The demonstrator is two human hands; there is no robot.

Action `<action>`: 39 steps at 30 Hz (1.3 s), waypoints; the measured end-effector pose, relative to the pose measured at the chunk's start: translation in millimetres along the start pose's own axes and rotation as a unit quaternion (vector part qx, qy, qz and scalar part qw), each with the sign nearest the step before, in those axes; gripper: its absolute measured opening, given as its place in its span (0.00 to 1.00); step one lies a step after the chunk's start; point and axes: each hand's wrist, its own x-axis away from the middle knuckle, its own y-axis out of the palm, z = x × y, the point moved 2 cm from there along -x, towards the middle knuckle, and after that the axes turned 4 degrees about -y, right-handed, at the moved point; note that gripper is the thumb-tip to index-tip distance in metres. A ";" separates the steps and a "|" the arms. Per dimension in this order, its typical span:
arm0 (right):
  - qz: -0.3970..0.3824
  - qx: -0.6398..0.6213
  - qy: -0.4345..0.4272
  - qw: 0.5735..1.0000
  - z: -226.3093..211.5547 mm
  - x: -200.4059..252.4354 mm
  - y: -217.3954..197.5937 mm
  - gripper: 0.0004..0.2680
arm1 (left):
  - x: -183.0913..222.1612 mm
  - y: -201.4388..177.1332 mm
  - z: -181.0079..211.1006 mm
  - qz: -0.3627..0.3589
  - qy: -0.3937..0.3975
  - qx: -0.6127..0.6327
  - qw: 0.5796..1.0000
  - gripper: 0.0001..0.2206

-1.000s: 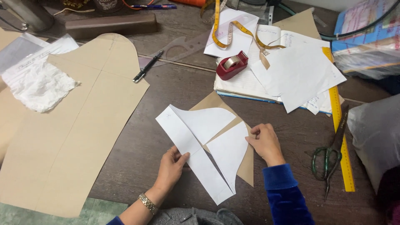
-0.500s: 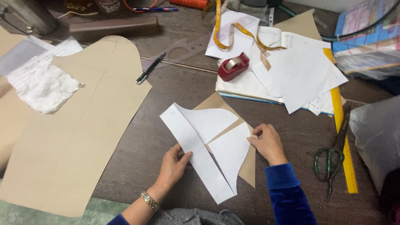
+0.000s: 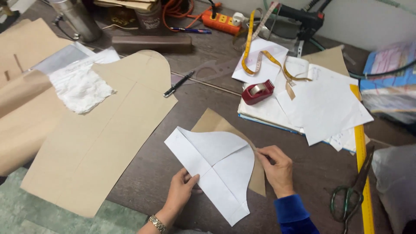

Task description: Adjusting, aligning, and marking paper garment patterns on a workbench using a pen and ruler.

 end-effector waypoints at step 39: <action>-0.278 -0.094 0.078 0.953 -156.4 -298.8 391.7 0.08 | -92.6 -400.2 71.5 0.164 0.144 -0.206 0.954 0.10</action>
